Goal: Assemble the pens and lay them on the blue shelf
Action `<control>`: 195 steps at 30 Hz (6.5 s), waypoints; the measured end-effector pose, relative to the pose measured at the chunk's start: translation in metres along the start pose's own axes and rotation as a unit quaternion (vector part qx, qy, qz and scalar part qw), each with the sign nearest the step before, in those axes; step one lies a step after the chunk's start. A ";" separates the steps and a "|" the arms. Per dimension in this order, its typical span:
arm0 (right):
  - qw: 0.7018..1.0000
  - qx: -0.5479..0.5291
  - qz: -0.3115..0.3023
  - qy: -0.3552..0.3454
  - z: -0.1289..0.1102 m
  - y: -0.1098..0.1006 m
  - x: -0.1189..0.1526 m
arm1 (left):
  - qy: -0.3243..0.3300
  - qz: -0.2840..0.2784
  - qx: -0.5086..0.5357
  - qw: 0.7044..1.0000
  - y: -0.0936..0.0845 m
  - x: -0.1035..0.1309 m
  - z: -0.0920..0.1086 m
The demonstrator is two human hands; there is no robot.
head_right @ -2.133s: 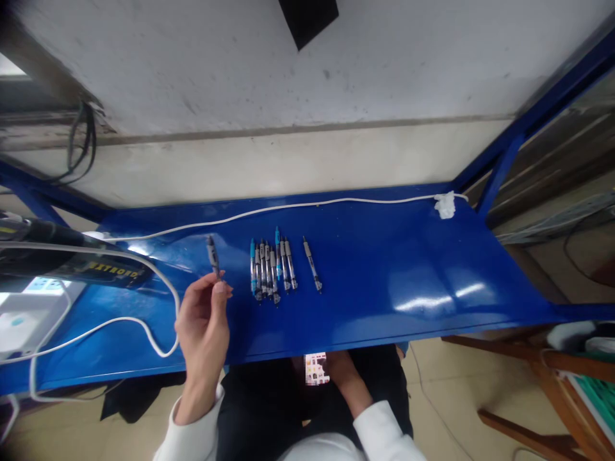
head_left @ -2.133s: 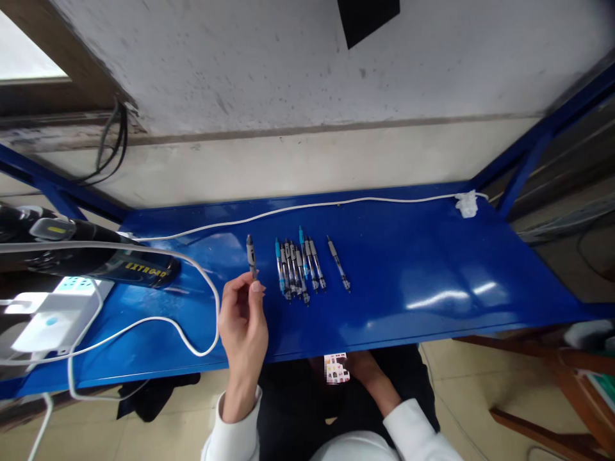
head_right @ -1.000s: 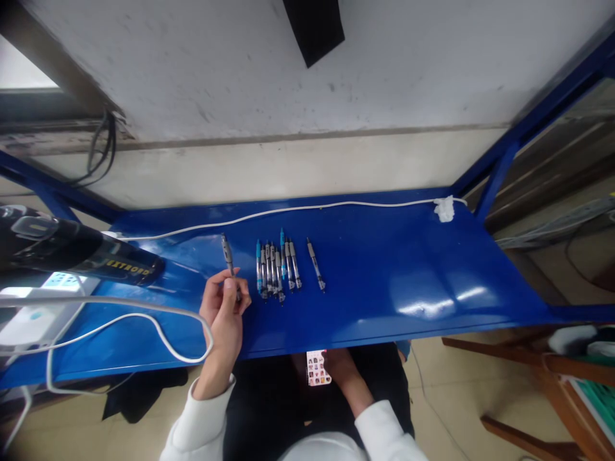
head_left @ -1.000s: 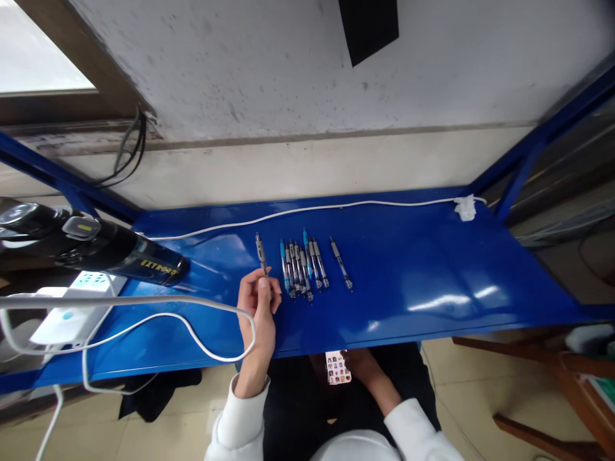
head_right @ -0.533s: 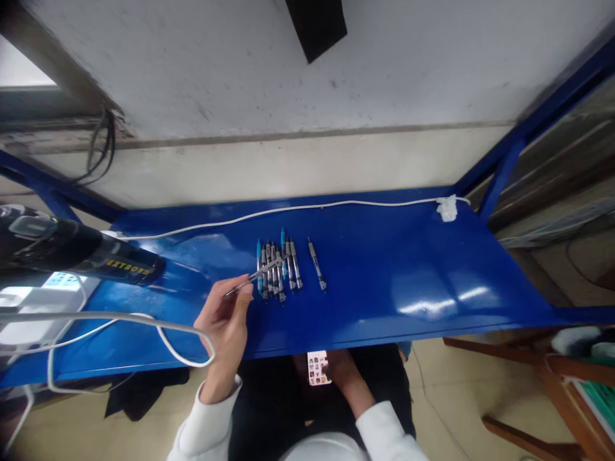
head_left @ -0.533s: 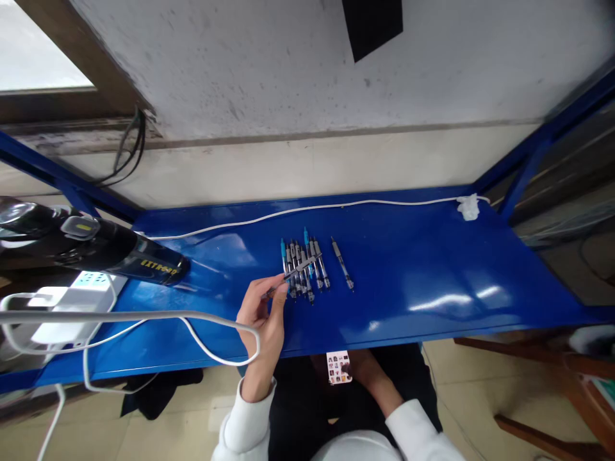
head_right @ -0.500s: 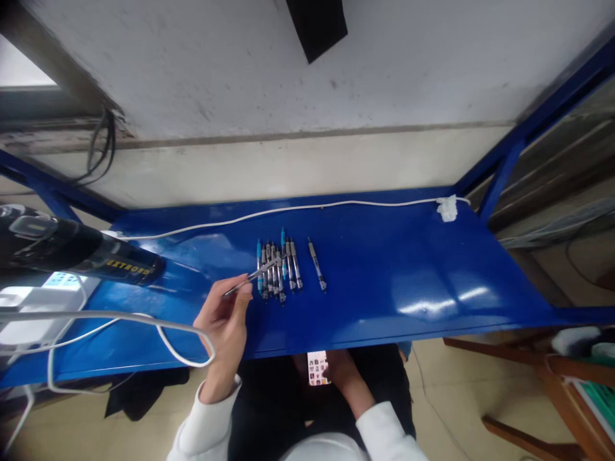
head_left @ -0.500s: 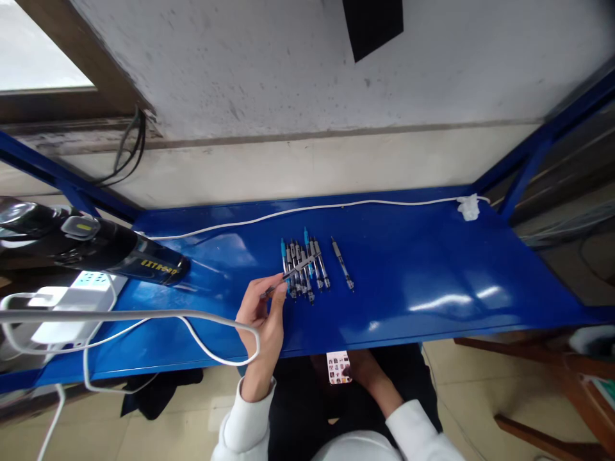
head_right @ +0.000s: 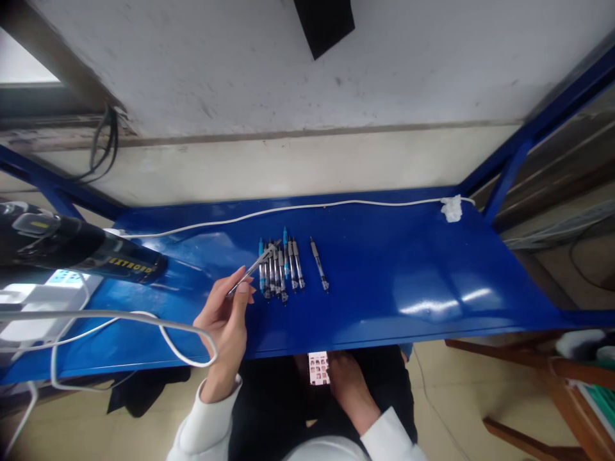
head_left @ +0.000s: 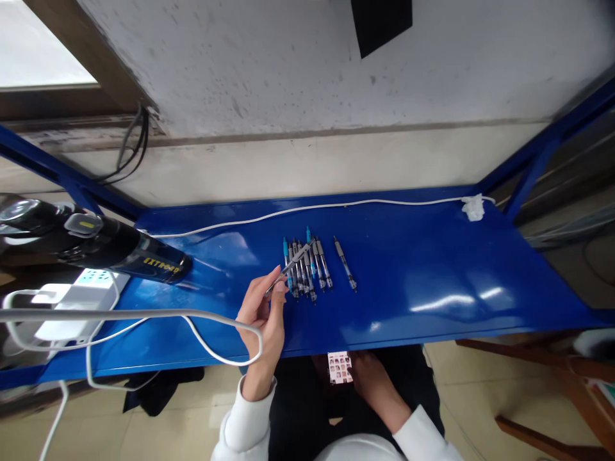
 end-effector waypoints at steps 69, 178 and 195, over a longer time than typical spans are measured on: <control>0.985 0.135 -0.081 -0.072 0.002 0.013 0.019 | 0.301 -0.015 -0.187 0.935 -0.003 0.016 0.013; 0.909 -0.402 -0.030 -0.109 -0.045 -0.069 0.052 | -0.213 -0.233 0.300 0.900 0.019 0.062 0.024; 0.502 -0.789 -0.337 -0.106 -0.106 -0.135 0.045 | -0.313 -0.266 0.372 0.832 0.040 0.061 0.040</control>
Point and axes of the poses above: each hand's wrist, its own x-axis away from the middle knuckle, its own y-axis out of the palm, z = x × y, the point moved 1 cm from there along -x, towards the middle knuckle, and after that the axes turned 4 degrees about -x, right-handed, at the moved point
